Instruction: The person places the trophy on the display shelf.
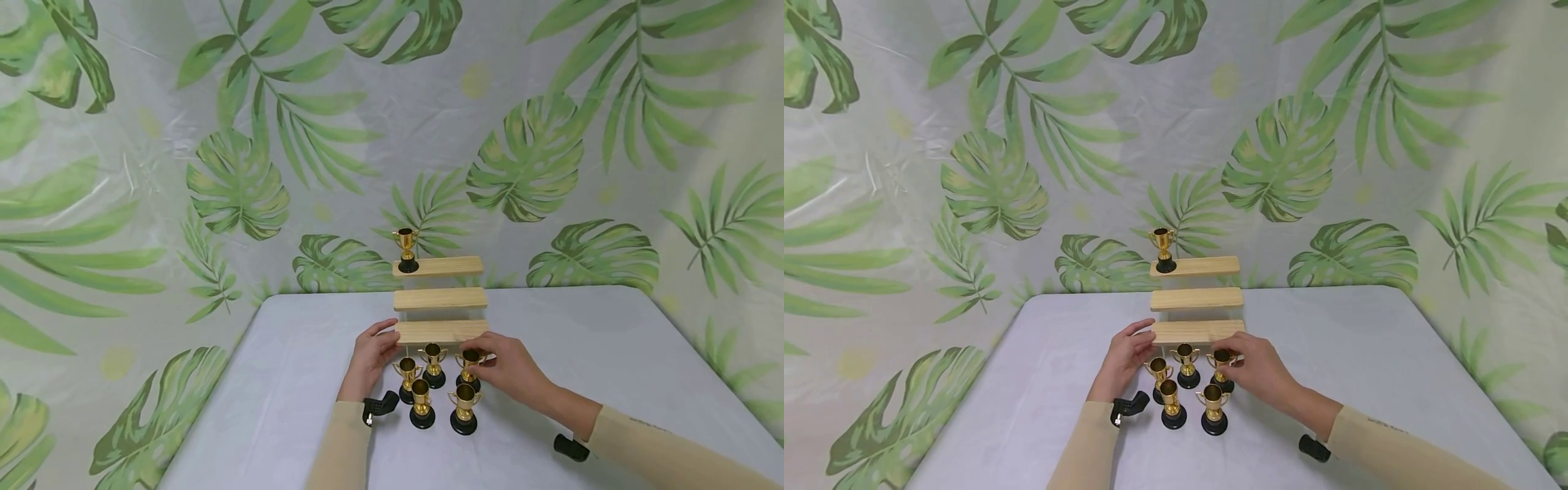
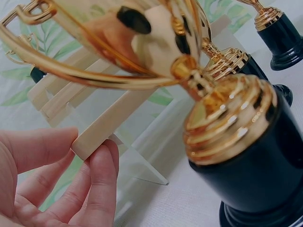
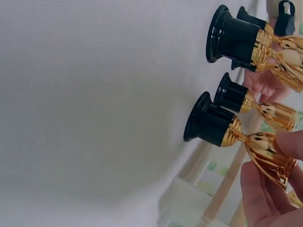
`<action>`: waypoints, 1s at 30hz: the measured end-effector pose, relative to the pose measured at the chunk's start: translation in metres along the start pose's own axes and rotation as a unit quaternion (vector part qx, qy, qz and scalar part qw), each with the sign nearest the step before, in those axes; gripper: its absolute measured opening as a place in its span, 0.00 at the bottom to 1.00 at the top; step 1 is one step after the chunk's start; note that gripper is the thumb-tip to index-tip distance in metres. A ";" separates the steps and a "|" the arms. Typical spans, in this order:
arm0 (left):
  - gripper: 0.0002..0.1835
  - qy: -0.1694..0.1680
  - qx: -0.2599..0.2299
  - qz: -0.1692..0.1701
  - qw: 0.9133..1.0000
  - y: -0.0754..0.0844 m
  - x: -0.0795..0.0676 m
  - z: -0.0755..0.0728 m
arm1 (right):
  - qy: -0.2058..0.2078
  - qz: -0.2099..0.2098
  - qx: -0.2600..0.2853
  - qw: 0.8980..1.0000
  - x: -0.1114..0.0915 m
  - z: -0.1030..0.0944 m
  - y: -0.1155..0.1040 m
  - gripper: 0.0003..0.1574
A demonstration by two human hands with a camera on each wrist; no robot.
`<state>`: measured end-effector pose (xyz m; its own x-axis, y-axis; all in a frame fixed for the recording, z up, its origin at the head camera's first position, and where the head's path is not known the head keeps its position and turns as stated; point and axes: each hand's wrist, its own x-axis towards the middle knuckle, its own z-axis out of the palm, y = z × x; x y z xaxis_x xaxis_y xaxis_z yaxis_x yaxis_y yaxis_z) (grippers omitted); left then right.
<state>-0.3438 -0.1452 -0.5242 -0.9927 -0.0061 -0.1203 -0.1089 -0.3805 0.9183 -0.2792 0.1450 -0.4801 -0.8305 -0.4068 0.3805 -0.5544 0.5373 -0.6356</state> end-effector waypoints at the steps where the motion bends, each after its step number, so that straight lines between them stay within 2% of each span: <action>1: 0.24 0.001 -0.002 -0.001 1.000 0.000 0.000 0.000 | 0.001 0.000 0.002 1.000 -0.001 0.000 0.000 0.23; 18: 0.24 0.000 0.002 0.002 1.000 0.000 0.000 -0.001 | 0.009 0.025 0.039 0.999 -0.005 0.006 0.003 0.24; 25: 0.23 0.009 -0.001 -0.002 1.000 -0.001 0.000 0.000 | 0.027 0.023 0.040 0.999 -0.007 0.008 0.002 0.31; 30: 0.24 0.007 -0.001 -0.008 1.000 0.000 0.001 0.000 | 0.033 0.036 0.051 0.998 -0.009 0.010 0.003 0.31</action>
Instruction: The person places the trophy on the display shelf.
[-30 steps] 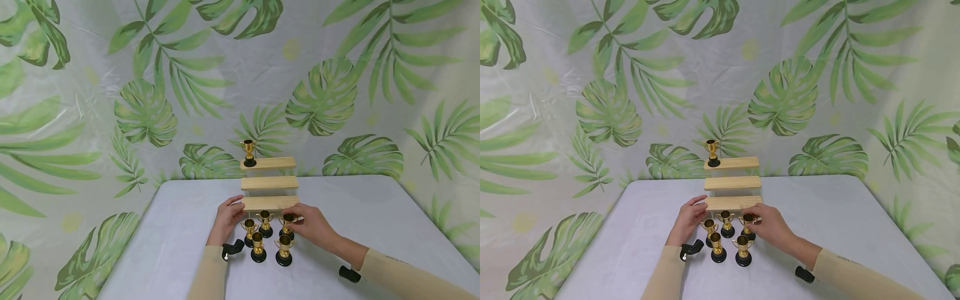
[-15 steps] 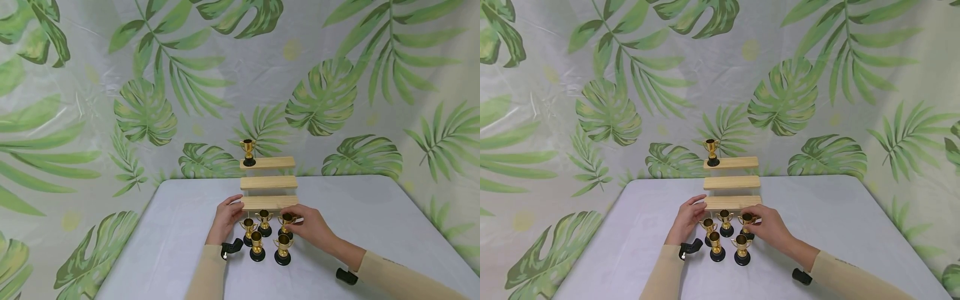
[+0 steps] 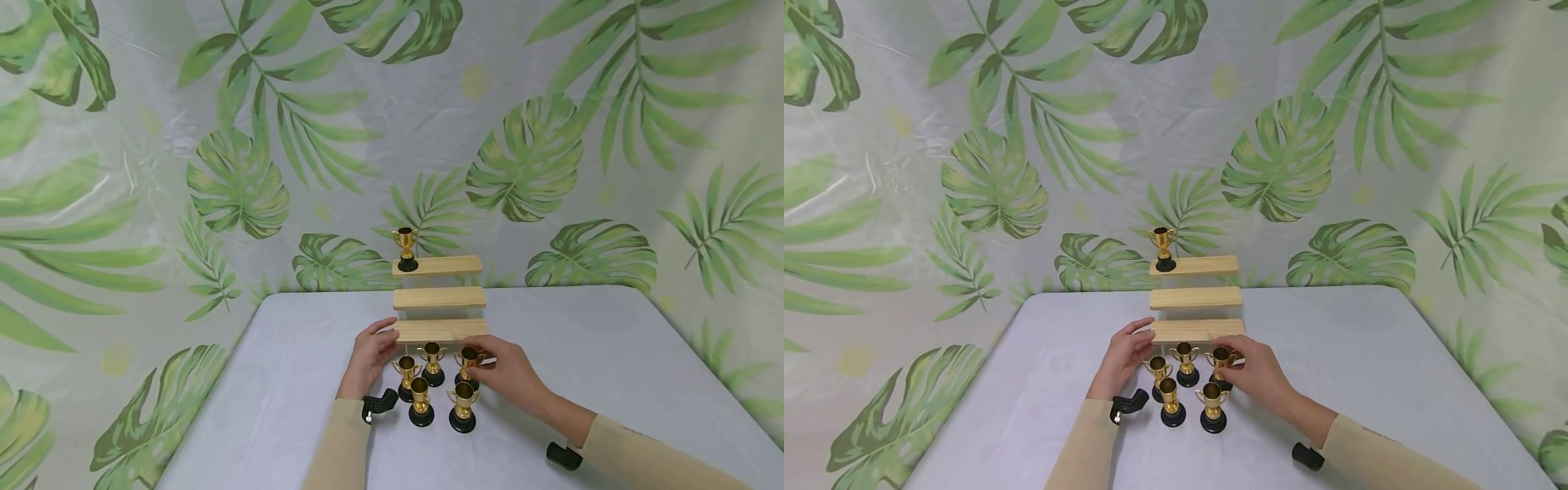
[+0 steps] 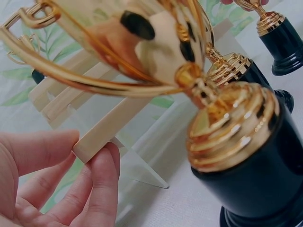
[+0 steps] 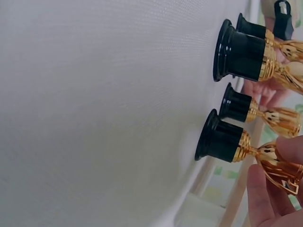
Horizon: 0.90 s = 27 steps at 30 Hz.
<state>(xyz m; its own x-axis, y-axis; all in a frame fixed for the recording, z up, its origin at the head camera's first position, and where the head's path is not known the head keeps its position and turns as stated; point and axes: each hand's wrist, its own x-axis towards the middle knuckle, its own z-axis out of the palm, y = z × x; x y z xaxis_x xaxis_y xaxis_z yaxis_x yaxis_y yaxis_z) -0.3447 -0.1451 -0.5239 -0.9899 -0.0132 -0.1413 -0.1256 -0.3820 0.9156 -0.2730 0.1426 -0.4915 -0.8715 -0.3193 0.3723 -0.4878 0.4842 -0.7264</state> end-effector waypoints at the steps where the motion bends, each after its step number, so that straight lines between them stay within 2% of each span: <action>1: 0.24 0.000 0.000 -0.001 1.000 0.000 0.000 0.000 | 0.000 0.002 0.000 1.000 0.000 0.000 0.000 0.31; 9: 0.24 0.000 0.001 -0.002 1.000 0.000 0.000 0.000 | 0.004 0.010 0.001 1.000 0.001 0.000 0.001 0.30; 20: 0.23 0.004 0.006 -0.004 1.000 0.003 -0.002 0.000 | 0.018 -0.010 0.018 1.000 0.003 -0.007 -0.001 0.31; 27: 0.23 -0.004 0.007 0.001 1.000 0.001 -0.003 0.001 | 0.027 -0.007 0.012 1.000 0.003 -0.012 -0.005 0.32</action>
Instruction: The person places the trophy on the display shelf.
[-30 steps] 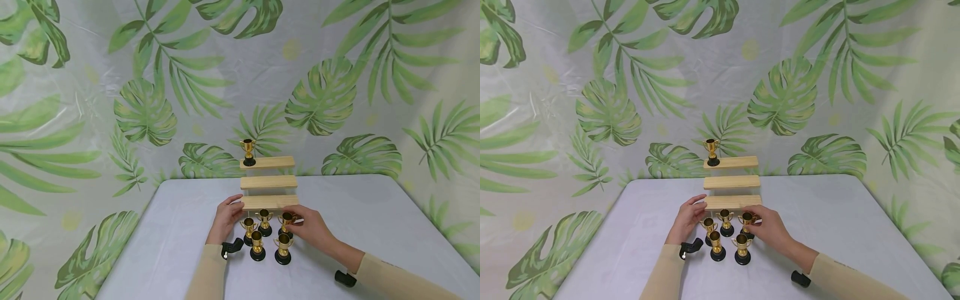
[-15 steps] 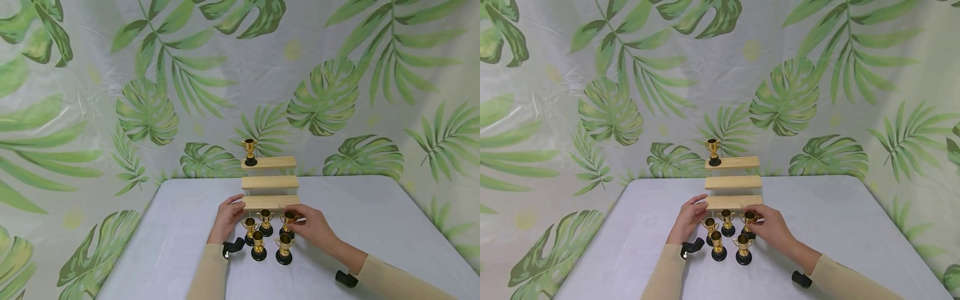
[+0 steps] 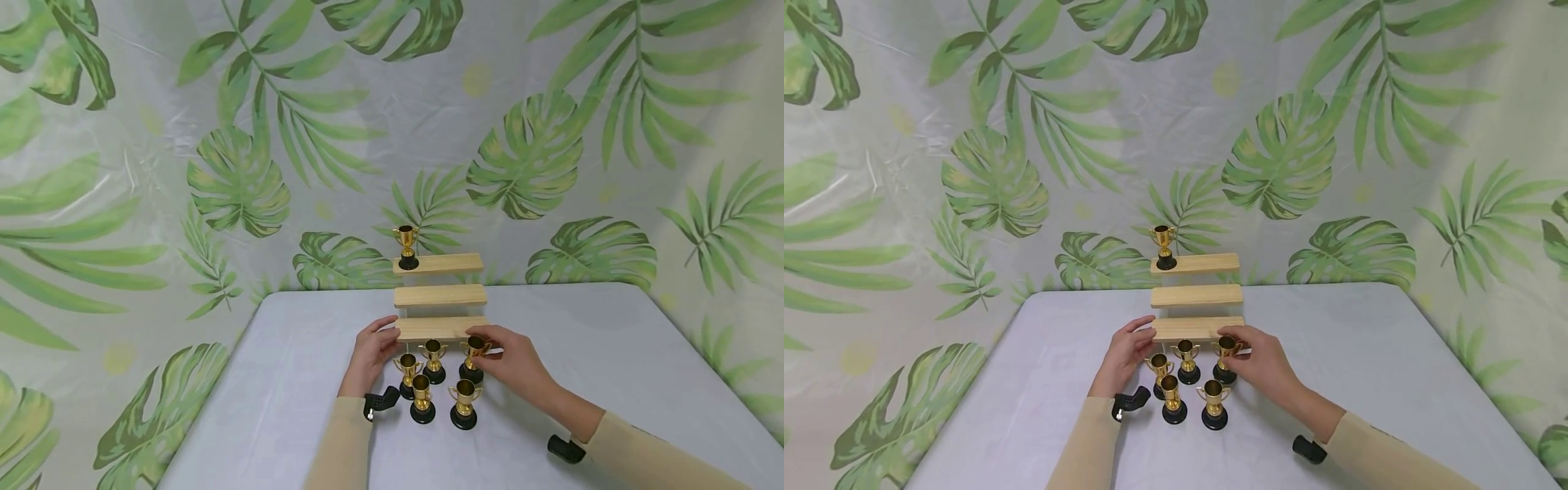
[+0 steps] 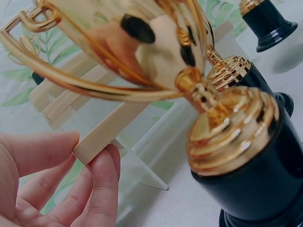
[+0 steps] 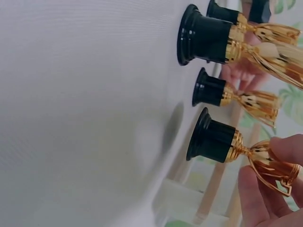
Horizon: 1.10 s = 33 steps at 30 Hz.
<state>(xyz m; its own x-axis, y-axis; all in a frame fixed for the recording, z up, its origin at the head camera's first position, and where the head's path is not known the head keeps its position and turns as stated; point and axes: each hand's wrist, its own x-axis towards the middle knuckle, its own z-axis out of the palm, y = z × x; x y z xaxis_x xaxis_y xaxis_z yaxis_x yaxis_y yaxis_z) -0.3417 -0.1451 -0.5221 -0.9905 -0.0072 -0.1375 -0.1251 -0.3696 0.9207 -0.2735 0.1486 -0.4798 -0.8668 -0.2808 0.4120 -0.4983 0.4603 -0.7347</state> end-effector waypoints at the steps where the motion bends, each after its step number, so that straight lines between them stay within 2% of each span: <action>1: 0.24 0.000 0.001 0.000 1.000 0.000 0.000 0.000 | 0.001 0.001 -0.005 1.000 0.000 0.000 0.000 0.32; 6: 0.24 0.000 0.000 -0.001 1.000 -0.001 0.001 0.000 | 0.011 0.004 -0.023 1.000 0.002 -0.003 -0.005 0.31; 33: 0.22 0.006 -0.010 -0.003 1.000 -0.001 0.001 0.000 | 0.040 -0.001 -0.006 0.999 0.011 -0.013 -0.025 0.31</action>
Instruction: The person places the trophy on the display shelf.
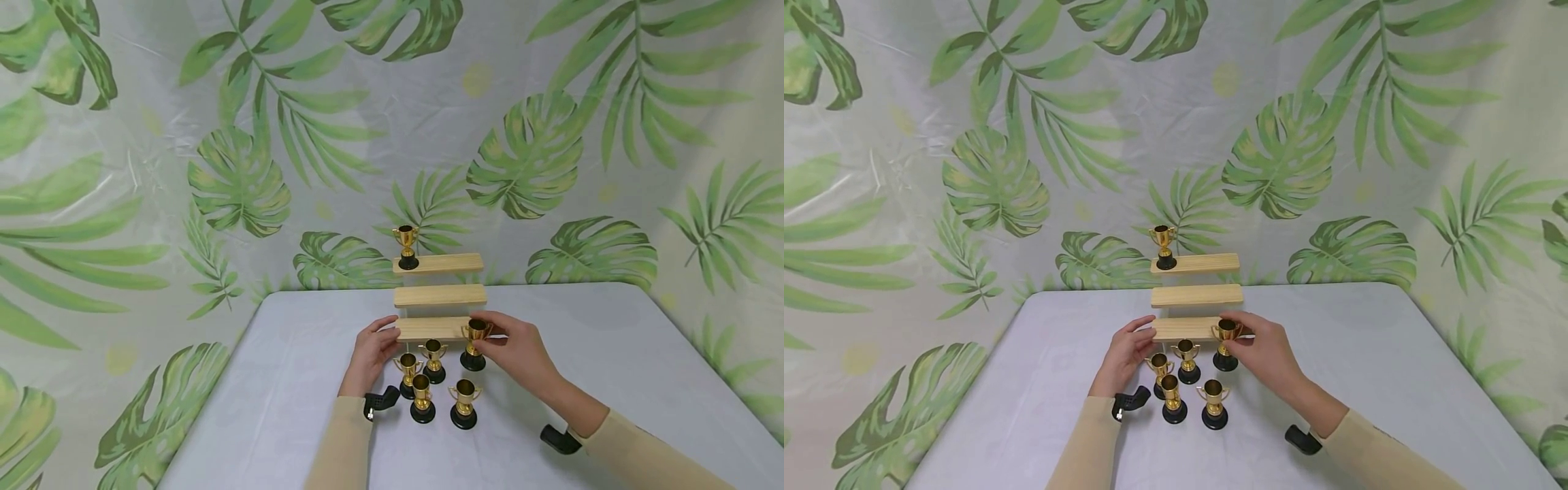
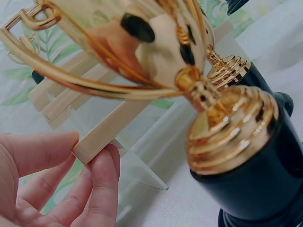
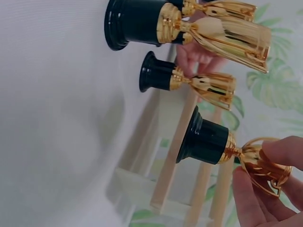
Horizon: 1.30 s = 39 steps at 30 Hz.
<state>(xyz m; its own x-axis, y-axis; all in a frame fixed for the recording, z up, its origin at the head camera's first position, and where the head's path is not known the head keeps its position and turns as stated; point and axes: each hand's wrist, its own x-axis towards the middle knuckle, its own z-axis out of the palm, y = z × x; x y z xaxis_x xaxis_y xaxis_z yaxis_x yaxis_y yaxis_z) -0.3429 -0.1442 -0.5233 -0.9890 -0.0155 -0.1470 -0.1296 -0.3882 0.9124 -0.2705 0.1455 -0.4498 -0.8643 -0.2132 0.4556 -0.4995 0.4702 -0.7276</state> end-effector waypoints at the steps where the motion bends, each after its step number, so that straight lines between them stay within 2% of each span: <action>1: 0.22 0.002 -0.002 -0.002 1.000 0.000 0.000 0.000 | 0.001 -0.002 0.000 1.000 0.000 -0.001 -0.001 0.31; 20: 0.23 -0.008 0.001 -0.001 1.000 0.001 0.000 -0.001 | 0.020 -0.011 -0.019 1.000 0.014 -0.011 -0.011 0.28; 39: 0.23 -0.006 -0.006 -0.001 1.000 -0.001 0.002 -0.002 | 0.028 -0.010 -0.021 0.999 0.033 -0.011 -0.020 0.31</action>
<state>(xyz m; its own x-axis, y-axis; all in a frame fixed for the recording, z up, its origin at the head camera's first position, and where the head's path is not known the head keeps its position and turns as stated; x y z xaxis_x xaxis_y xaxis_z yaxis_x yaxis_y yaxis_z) -0.3443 -0.1461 -0.5249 -0.9894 -0.0041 -0.1454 -0.1317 -0.3996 0.9072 -0.2880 0.1389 -0.4145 -0.8491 -0.1754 0.4982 -0.5125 0.5020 -0.6967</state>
